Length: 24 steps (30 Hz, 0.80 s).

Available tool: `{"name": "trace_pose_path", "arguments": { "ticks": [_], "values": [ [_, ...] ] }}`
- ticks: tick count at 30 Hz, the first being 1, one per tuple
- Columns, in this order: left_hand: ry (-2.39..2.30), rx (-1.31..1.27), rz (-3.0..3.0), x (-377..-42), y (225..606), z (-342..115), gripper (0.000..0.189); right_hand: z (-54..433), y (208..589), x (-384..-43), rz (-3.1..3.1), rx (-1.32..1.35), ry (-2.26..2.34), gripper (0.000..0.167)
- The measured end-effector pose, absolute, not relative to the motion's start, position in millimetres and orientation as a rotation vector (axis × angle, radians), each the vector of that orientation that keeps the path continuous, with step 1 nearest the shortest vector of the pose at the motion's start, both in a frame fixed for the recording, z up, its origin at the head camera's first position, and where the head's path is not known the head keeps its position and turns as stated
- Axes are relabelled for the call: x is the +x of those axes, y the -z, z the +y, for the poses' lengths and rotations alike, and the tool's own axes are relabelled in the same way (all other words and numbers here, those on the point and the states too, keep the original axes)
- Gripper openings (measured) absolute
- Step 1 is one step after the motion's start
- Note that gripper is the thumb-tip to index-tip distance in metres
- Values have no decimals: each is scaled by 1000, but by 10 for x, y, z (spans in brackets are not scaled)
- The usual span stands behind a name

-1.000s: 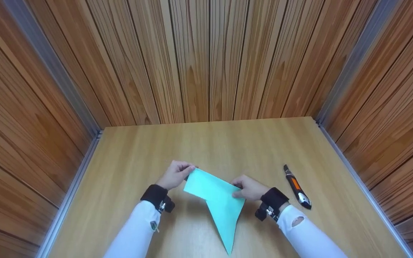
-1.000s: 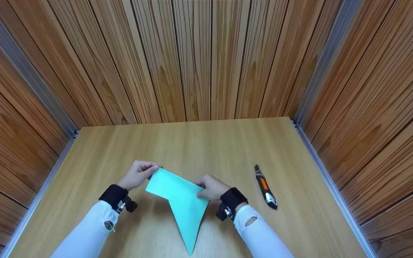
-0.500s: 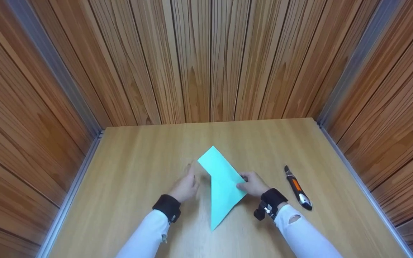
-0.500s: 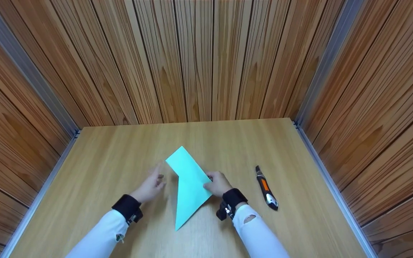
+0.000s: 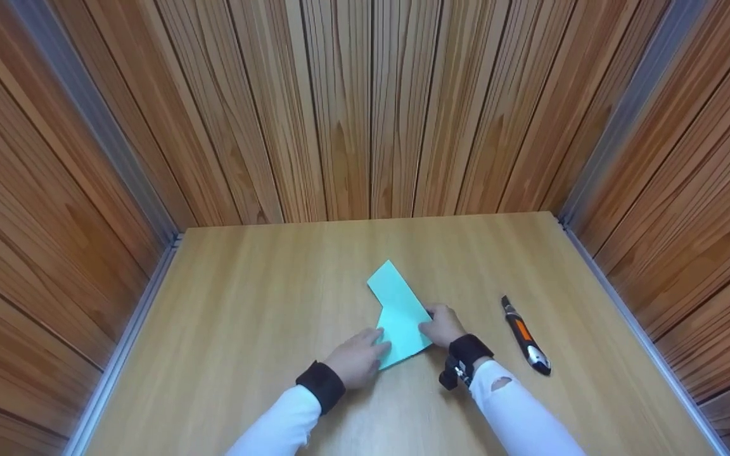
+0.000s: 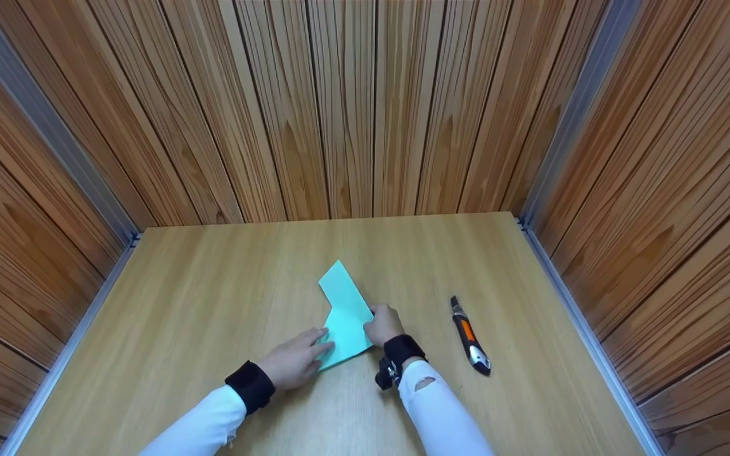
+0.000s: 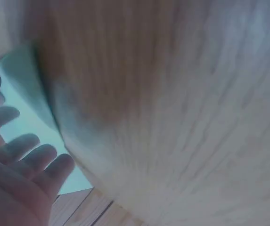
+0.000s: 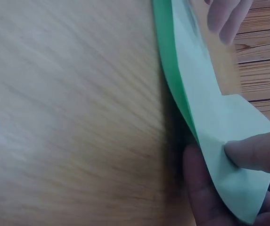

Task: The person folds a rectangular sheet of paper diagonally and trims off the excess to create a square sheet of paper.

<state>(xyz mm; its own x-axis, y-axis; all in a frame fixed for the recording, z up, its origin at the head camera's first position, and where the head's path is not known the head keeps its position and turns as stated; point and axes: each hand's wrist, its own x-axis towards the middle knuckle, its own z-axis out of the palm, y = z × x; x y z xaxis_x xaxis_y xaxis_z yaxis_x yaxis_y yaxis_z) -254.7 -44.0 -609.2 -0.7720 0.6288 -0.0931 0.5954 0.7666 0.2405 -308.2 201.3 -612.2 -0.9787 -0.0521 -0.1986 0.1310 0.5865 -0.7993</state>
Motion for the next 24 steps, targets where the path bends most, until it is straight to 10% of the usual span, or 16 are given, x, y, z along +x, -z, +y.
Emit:
{"name": "trace_pose_path", "arguments": {
  "ticks": [24],
  "values": [
    [-294,952,2732,-2581,6131,-501,49,2593,5909,-3025,3028,-105,740,37]
  ]
}}
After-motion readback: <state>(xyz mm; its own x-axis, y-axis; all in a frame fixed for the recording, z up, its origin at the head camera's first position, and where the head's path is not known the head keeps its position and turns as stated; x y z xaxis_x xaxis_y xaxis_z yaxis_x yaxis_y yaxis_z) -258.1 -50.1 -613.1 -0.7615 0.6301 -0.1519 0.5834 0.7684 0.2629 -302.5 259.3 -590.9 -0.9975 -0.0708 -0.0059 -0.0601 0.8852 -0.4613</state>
